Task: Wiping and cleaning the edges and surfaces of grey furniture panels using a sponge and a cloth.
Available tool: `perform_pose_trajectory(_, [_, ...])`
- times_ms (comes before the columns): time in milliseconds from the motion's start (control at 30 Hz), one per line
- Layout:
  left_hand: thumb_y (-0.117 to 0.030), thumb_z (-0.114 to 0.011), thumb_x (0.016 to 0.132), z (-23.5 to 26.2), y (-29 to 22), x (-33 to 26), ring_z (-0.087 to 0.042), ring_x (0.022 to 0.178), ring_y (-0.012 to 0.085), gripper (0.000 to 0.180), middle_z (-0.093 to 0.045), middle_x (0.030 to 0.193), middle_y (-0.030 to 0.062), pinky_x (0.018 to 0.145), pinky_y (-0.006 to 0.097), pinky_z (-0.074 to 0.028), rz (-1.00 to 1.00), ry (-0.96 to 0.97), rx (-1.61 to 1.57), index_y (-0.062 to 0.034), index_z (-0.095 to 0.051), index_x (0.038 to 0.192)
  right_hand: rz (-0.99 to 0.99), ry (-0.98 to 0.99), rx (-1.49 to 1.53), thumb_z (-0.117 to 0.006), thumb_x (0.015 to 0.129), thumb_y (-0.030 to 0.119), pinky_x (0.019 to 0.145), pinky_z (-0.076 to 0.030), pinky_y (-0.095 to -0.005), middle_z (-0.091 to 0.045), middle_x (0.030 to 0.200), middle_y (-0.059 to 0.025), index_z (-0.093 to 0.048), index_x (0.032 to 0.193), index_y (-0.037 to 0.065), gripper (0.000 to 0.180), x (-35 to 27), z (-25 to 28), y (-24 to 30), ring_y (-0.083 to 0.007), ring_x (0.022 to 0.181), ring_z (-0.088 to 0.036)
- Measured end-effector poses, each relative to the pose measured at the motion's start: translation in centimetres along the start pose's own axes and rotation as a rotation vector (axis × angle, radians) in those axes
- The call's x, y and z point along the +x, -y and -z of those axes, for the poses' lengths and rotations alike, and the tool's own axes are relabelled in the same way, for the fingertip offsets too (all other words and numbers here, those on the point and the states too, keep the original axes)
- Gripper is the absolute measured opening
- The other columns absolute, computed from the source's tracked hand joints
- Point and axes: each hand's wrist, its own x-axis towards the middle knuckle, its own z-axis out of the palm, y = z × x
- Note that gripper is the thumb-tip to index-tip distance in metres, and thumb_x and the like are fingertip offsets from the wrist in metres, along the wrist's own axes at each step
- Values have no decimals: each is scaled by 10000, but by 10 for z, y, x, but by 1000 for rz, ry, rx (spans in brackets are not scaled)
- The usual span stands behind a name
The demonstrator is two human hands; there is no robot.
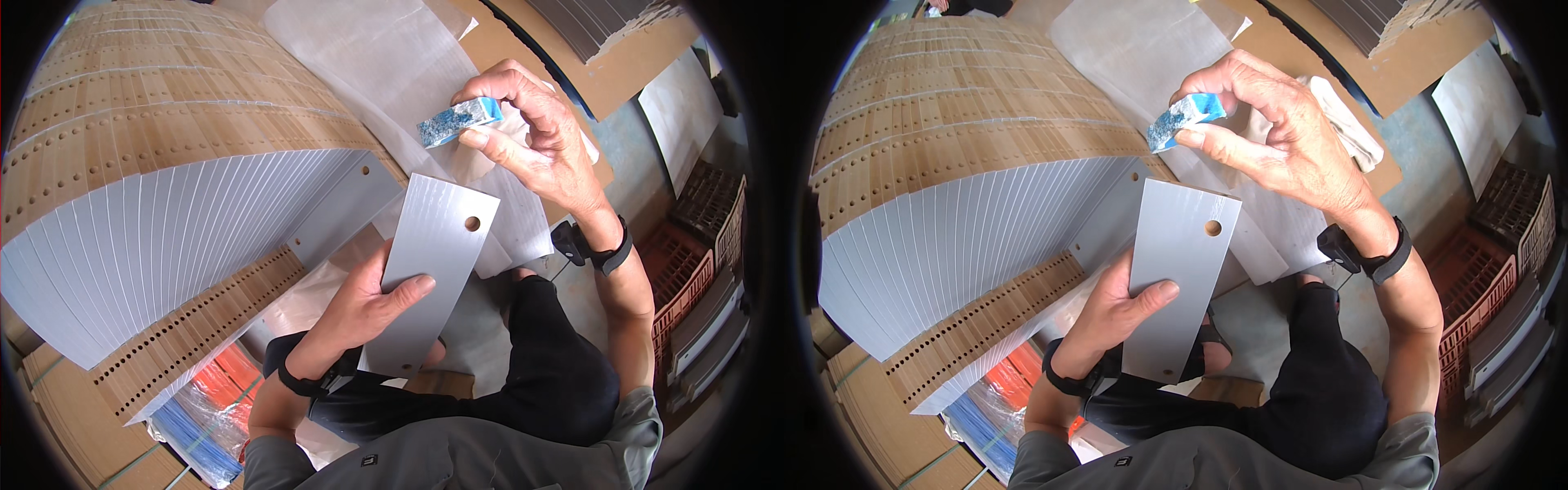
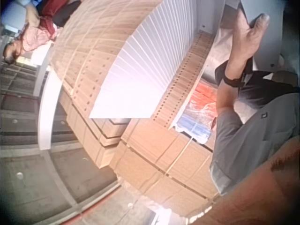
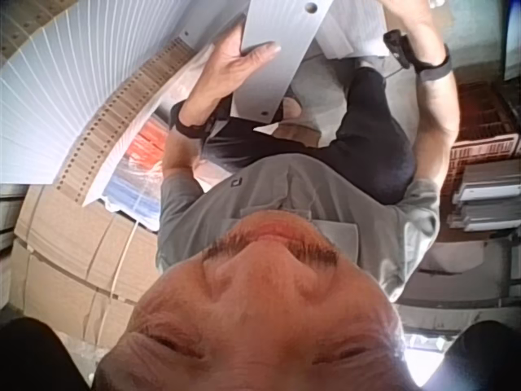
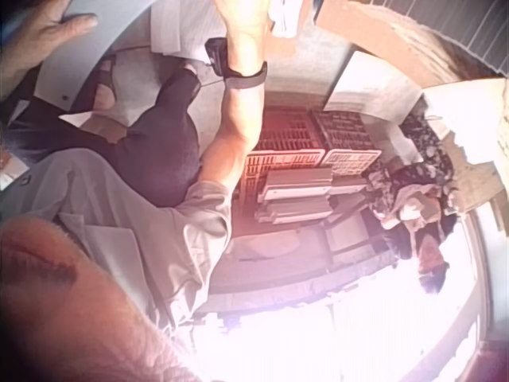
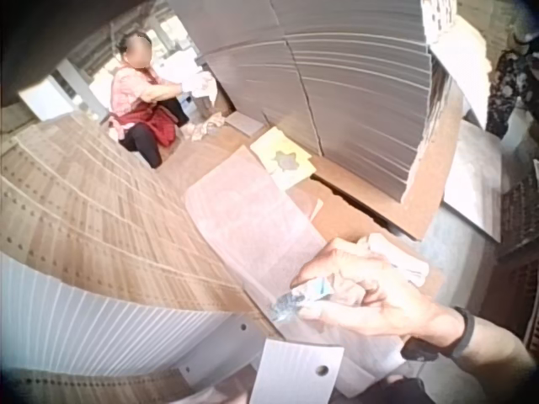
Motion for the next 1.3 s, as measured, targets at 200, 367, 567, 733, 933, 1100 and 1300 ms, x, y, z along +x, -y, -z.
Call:
perform_pose_trajectory(200, [-265, -687, 1015, 1, 2, 0, -599, 1088, 128, 499, -648, 1211, 84, 937, 309, -507, 36, 12, -78, 20, -512, 1385, -107, -9, 256, -806, 890, 172, 946, -513, -333, -707, 1111, -42, -722, 1118, 50, 272, -12, -3, -2, -173, 1018, -657])
perform_pose_trajectory(367, [-255, -684, 1017, 0, 1, 3, -592, 1089, 122, 501, -643, 1214, 75, 937, 304, -504, 63, 37, -139, 21, -505, 1394, 1, 127, 216, -786, 910, 172, 968, -505, -355, -671, 1046, -21, -742, 1135, 91, 243, -11, -8, -15, -172, 1062, -632])
perform_pose_trajectory(567, [-261, -681, 1018, 1, 0, 4, -593, 1103, 133, 516, -639, 1228, 93, 950, 316, -502, 36, 27, -106, 34, -494, 1398, -56, -159, 63, -789, 910, 172, 814, -493, -299, -637, 957, -4, -737, 1154, 90, 263, -2, -17, -38, -136, 869, -556])
perform_pose_trajectory(733, [-278, -669, 1019, 5, 6, 3, -601, 1131, 165, 544, -632, 1255, 121, 984, 339, -497, 68, -42, -117, 49, -482, 1411, -453, -166, -77, -746, 947, 299, 682, -461, -291, -618, 863, -20, -719, 1121, 33, 319, 21, 4, -62, -117, 725, -532])
perform_pose_trajectory(933, [-266, -650, 1023, 9, 10, 2, -591, 1164, 172, 546, -626, 1281, 119, 998, 339, -491, 115, -113, -164, 32, -465, 1442, -674, -152, -433, -726, 897, 410, 824, -535, -386, -741, 952, -150, -722, 1110, 28, 437, 104, 39, -158, -263, 892, -709])
perform_pose_trajectory(1100, [-267, -646, 1026, 10, 30, 6, -591, 1173, 167, 538, -624, 1300, 109, 1002, 339, -489, 117, -160, -181, 16, -472, 1449, -710, -145, -712, -714, 869, 498, 902, -543, -418, -743, 1076, -197, -716, 1187, 50, 550, 149, 28, -242, -340, 1045, -710])
perform_pose_trajectory(1300, [-228, -647, 1029, 9, 25, 9, -580, 1204, 163, 510, -619, 1324, 95, 1038, 328, -470, 162, -132, -243, 12, -481, 1447, -469, -240, -623, -660, 953, 110, 799, -549, -418, -631, 1128, -216, -616, 1256, 39, 315, 136, 51, -286, -383, 991, -611])
